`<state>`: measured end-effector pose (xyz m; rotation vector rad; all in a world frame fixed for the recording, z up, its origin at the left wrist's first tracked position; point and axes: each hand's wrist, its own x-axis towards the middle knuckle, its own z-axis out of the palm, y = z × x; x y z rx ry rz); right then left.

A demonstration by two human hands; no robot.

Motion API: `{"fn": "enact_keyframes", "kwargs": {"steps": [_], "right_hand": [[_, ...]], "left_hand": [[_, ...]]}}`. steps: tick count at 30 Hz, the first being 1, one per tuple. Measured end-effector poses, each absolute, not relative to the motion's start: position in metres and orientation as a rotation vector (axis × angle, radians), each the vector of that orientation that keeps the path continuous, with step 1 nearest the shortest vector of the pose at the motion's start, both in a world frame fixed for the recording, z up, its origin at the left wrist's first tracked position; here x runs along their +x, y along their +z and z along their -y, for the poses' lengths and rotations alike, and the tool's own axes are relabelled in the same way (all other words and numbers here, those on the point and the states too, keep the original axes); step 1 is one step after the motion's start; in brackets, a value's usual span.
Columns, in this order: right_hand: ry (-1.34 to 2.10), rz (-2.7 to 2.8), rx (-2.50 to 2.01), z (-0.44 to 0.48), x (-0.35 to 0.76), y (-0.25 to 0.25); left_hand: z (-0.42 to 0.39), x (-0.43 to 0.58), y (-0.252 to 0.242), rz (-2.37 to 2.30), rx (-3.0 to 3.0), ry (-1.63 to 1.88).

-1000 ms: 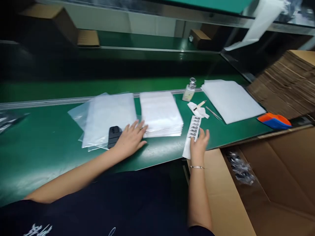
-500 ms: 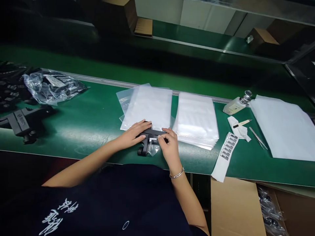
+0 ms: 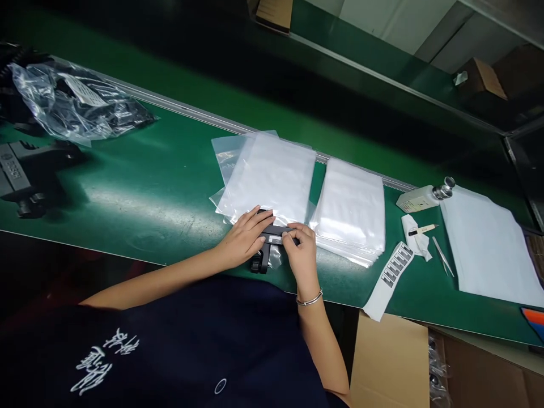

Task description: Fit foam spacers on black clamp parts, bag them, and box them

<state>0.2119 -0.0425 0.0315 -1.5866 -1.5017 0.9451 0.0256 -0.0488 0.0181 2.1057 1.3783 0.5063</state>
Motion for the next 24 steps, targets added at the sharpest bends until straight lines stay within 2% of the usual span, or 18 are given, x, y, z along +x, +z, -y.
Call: {"fn": "enact_keyframes", "kwargs": {"steps": [24], "right_hand": [[0.972, 1.550, -1.583, 0.0410, 0.2141, 0.0325]], "left_hand": [[0.0493, 0.0254, 0.0160, -1.371, 2.110, 0.522]]}}
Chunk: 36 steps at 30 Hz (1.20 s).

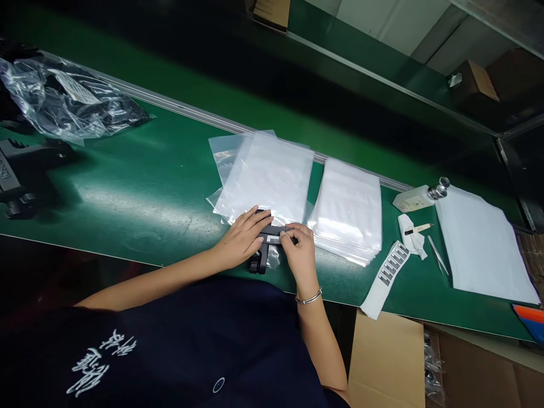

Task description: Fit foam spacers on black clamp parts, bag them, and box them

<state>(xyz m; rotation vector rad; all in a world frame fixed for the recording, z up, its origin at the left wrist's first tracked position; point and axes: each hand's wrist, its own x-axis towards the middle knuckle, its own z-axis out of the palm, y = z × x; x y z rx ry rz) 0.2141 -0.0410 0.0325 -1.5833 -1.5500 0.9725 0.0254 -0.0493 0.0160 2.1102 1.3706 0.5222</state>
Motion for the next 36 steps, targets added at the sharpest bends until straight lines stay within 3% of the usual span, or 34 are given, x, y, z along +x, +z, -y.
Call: {"fn": "enact_keyframes", "kwargs": {"steps": [9, 16, 22, 28, 36], "right_hand": [[0.960, 1.569, -1.591, 0.041, 0.215, 0.034], [0.864, 1.669, -1.604, 0.042, 0.210, 0.037], [1.003, 1.624, -1.556, 0.043, 0.247, 0.047], [0.936, 2.005, -1.450, 0.043, 0.272, 0.039], [0.750, 2.111, -1.511, 0.044, 0.272, 0.033]], "left_hand": [[0.049, 0.026, 0.017, -1.372, 2.117, 0.508], [0.058, 0.019, 0.017, -1.238, 2.405, 0.727], [0.034, 0.001, 0.030, -0.919, 2.638, 0.579], [-0.007, 0.006, 0.056, -0.504, 2.721, 0.483], [-0.001, 0.018, 0.061, -0.556, 2.804, 0.261]]}}
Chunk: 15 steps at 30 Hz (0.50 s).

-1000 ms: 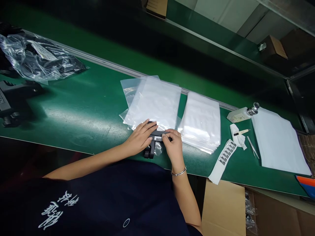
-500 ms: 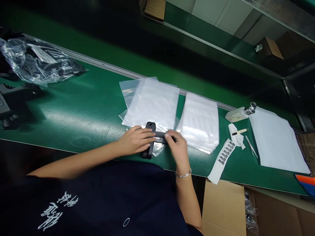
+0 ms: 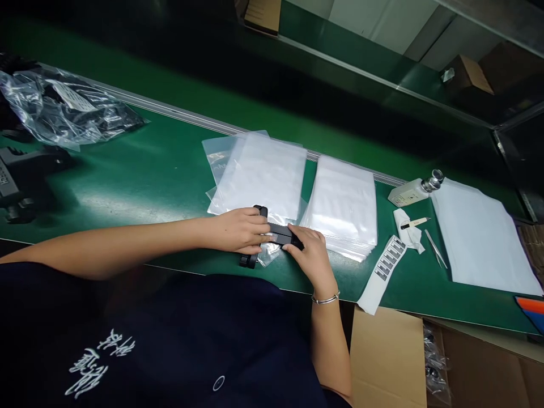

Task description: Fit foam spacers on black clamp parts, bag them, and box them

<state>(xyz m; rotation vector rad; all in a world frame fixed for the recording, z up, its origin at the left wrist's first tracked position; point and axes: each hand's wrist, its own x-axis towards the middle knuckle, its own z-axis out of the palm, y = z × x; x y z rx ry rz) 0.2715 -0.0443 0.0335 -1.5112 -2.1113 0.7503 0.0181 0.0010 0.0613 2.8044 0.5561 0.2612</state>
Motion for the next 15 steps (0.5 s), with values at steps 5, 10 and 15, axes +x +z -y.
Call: {"fn": "enact_keyframes", "kwargs": {"steps": [5, 10, 15], "right_hand": [[0.741, 2.218, -1.452, 0.041, 0.269, 0.035], [0.578, 2.276, -1.170, 0.058, 0.263, 0.047], [0.101, 2.091, -1.142, 0.093, 0.277, 0.066]], "left_hand": [[0.012, -0.005, 0.057, -0.851, 2.694, 0.291], [0.012, -0.008, 0.048, -1.382, 2.089, 0.993], [0.008, 0.008, 0.024, -1.490, 1.886, 1.124]]}}
